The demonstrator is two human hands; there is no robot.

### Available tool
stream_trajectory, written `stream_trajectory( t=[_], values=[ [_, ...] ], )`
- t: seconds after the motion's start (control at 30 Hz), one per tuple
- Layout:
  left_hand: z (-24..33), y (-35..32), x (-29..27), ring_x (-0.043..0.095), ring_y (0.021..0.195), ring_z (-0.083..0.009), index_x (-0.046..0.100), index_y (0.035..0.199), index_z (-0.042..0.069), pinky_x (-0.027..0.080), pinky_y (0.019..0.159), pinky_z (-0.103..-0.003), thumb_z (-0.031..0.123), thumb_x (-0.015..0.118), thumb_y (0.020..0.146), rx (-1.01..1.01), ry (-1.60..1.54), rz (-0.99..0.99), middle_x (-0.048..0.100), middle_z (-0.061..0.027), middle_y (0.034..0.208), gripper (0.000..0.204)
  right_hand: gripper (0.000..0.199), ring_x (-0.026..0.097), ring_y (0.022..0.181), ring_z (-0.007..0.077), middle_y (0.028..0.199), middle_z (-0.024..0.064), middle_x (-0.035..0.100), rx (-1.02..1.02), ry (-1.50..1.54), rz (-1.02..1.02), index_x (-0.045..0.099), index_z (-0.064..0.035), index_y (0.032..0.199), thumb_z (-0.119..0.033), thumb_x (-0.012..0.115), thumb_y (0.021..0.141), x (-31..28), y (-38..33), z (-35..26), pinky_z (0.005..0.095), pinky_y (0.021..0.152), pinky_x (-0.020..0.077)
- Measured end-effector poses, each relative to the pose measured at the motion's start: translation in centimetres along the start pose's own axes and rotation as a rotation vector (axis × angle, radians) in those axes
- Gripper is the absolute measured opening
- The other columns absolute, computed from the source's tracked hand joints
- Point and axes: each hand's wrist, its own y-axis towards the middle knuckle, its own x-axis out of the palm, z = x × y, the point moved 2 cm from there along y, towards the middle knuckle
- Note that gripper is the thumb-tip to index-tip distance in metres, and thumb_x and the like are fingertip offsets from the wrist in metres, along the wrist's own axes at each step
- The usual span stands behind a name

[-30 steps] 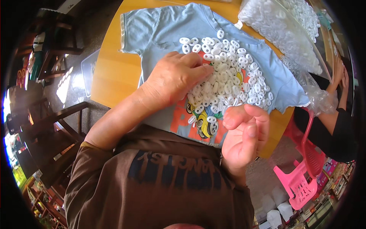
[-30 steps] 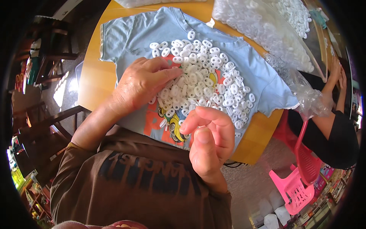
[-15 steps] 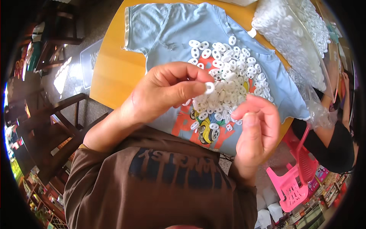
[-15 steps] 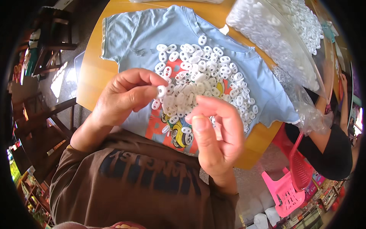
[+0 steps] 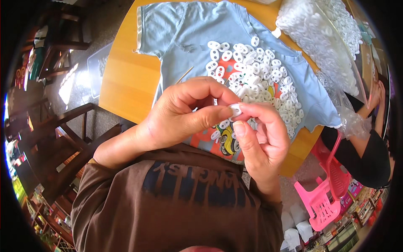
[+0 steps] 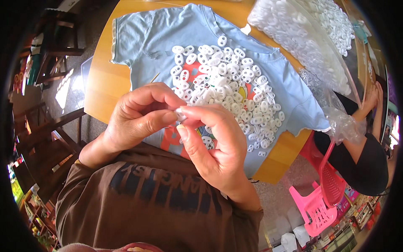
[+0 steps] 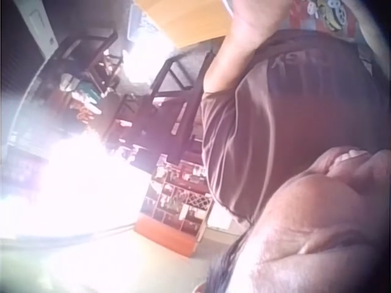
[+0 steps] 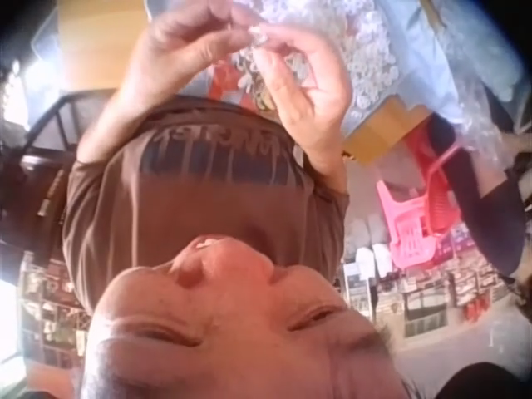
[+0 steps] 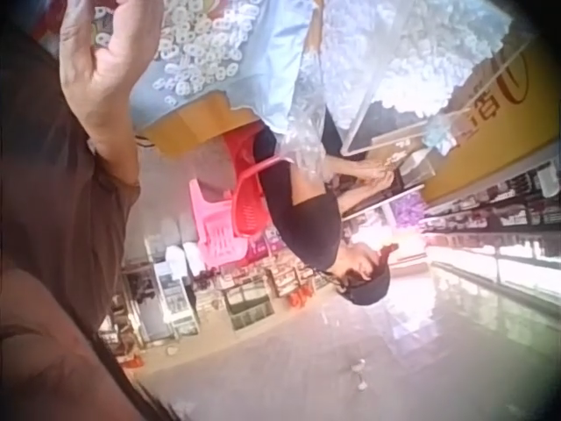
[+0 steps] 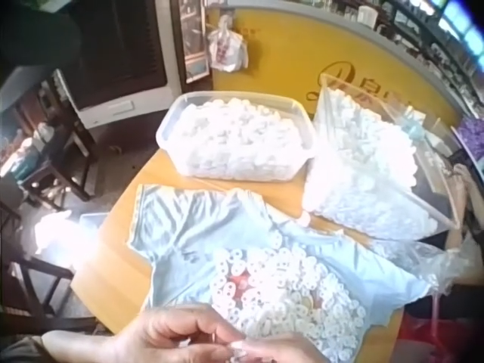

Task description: Assembling small white plastic components by pressing them together on a workbench.

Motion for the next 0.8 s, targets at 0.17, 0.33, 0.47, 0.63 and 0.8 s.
stream_trajectory(
  t=[0.17, 0.33, 0.47, 0.63, 0.8],
  values=[
    [-0.8, 0.7, 0.8, 0.055, 0.068, -0.0082, 0.059, 0.099, 0.001, 0.043, 0.058, -0.021, -0.005, 0.060, 0.079, 0.244, 0.527, -0.004, 0.057, -0.0064, 0.088, 0.021, 0.018, 0.057, 0.069, 0.0184, 0.082, 0.0096, 0.060, 0.027, -0.172, 0.036, 0.058, 0.0015, 0.095, 0.003, 0.061, 0.077, -0.8, -0.8, 0.5, 0.0270, 0.064, 0.0452],
    [-1.4, 1.7, 1.7, 0.055, 0.065, -0.0130, 0.059, 0.100, 0.002, 0.045, 0.056, -0.023, -0.008, 0.062, 0.073, 0.452, 0.829, 0.078, 0.060, -0.0102, 0.097, 0.029, 0.016, 0.058, 0.068, 0.0233, 0.079, 0.0107, 0.060, -0.035, -0.340, 0.092, 0.059, 0.0003, 0.090, 0.002, 0.063, 0.075, -2.1, -1.2, 0.9, 0.0304, 0.061, 0.0448],
    [-0.9, 3.3, 2.0, 0.059, 0.068, -0.0245, 0.060, 0.098, 0.003, 0.048, 0.058, -0.030, -0.003, 0.063, 0.073, 0.508, 0.940, 0.068, 0.060, -0.0110, 0.088, 0.026, 0.017, 0.057, 0.067, 0.0269, 0.073, 0.0093, 0.059, -0.155, -0.312, 0.010, 0.059, -0.0032, 0.087, 0.001, 0.064, 0.072, -2.3, -1.0, 1.5, 0.0339, 0.060, 0.0444],
    [-0.7, 5.8, 3.0, 0.059, 0.085, -0.0280, 0.060, 0.101, 0.009, 0.048, 0.071, -0.036, 0.006, 0.063, 0.073, 0.601, 1.321, -0.015, 0.058, -0.0081, 0.101, 0.028, 0.018, 0.056, 0.062, 0.0226, 0.072, 0.0073, 0.059, -0.259, -0.133, -0.115, 0.061, -0.0037, 0.086, 0.001, 0.066, 0.070, -1.8, -1.2, 2.5, 0.0314, 0.057, 0.0438],
    [-0.5, 6.2, 2.7, 0.059, 0.080, -0.0266, 0.061, 0.094, 0.011, 0.048, 0.067, -0.035, 0.005, 0.063, 0.069, 0.531, 1.502, -0.080, 0.058, -0.0066, 0.098, 0.026, 0.020, 0.057, 0.062, 0.0227, 0.072, 0.0071, 0.059, -0.247, -0.095, -0.099, 0.061, -0.0051, 0.086, 0.001, 0.067, 0.068, -2.5, -1.4, 2.7, 0.0315, 0.057, 0.0442]
  ],
)
